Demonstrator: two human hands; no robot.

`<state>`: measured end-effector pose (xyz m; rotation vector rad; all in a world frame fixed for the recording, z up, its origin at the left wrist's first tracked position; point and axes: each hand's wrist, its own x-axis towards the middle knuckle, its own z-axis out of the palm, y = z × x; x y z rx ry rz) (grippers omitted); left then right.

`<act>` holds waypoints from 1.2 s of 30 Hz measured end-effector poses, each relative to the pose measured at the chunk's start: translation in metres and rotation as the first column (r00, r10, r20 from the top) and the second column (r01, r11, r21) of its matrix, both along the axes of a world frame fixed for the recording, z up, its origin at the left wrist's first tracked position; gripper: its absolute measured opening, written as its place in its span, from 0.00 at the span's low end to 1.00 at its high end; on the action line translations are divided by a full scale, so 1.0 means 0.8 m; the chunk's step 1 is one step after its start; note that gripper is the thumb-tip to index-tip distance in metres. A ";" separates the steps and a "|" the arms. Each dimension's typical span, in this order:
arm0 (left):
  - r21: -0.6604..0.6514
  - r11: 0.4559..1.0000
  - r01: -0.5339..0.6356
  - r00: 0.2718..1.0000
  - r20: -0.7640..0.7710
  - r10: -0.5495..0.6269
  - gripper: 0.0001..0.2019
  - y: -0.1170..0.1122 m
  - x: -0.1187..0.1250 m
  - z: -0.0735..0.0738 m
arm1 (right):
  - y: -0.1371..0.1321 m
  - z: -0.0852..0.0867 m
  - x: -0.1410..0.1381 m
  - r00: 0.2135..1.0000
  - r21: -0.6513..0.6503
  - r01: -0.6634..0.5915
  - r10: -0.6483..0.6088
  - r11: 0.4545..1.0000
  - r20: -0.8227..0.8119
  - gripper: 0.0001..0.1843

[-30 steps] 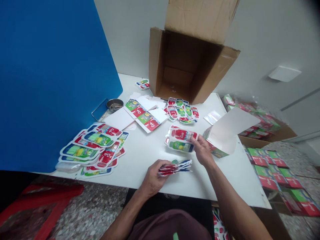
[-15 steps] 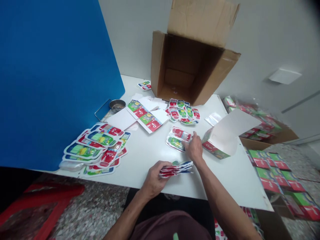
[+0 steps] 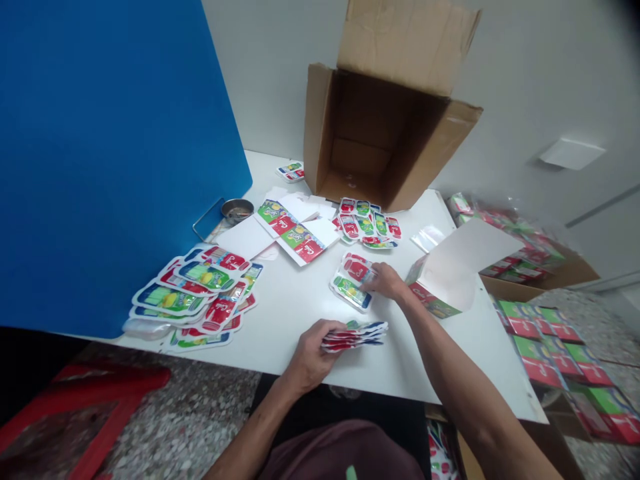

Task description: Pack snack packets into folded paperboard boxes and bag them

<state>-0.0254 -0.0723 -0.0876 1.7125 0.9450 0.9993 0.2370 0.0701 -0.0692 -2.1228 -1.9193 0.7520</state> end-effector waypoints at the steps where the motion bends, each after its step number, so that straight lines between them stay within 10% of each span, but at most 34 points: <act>1: 0.009 1.000 0.001 1.000 -0.004 -0.001 0.10 0.000 0.000 -0.001 | -0.007 0.000 -0.001 0.999 0.014 -0.017 0.018 1.000 -0.038 0.22; 10: 0.258 0.964 0.061 0.990 -0.136 -0.026 0.11 0.013 0.006 0.003 | -0.048 0.059 -0.003 0.886 0.137 -0.177 0.218 0.975 -0.409 0.15; 18: 0.431 0.896 -0.111 0.985 -0.076 0.158 0.12 0.013 0.022 0.001 | -0.056 0.133 -0.037 0.789 0.074 -0.612 0.602 0.787 0.121 0.11; 23: 0.315 0.943 -0.108 0.985 -0.092 0.144 0.08 0.029 0.020 0.002 | -0.052 0.144 -0.070 0.694 0.042 -0.719 0.715 0.693 0.088 0.14; 31: 0.115 0.950 -0.290 0.944 0.197 0.264 0.10 0.022 0.011 -0.028 | -0.059 0.079 -0.021 0.602 0.040 -0.482 0.364 0.875 -0.711 0.22; 36: 0.165 0.919 -0.358 0.921 0.224 0.318 0.13 0.018 0.013 -0.040 | -0.112 0.004 -0.027 0.336 0.060 -0.227 0.136 0.972 -0.932 0.40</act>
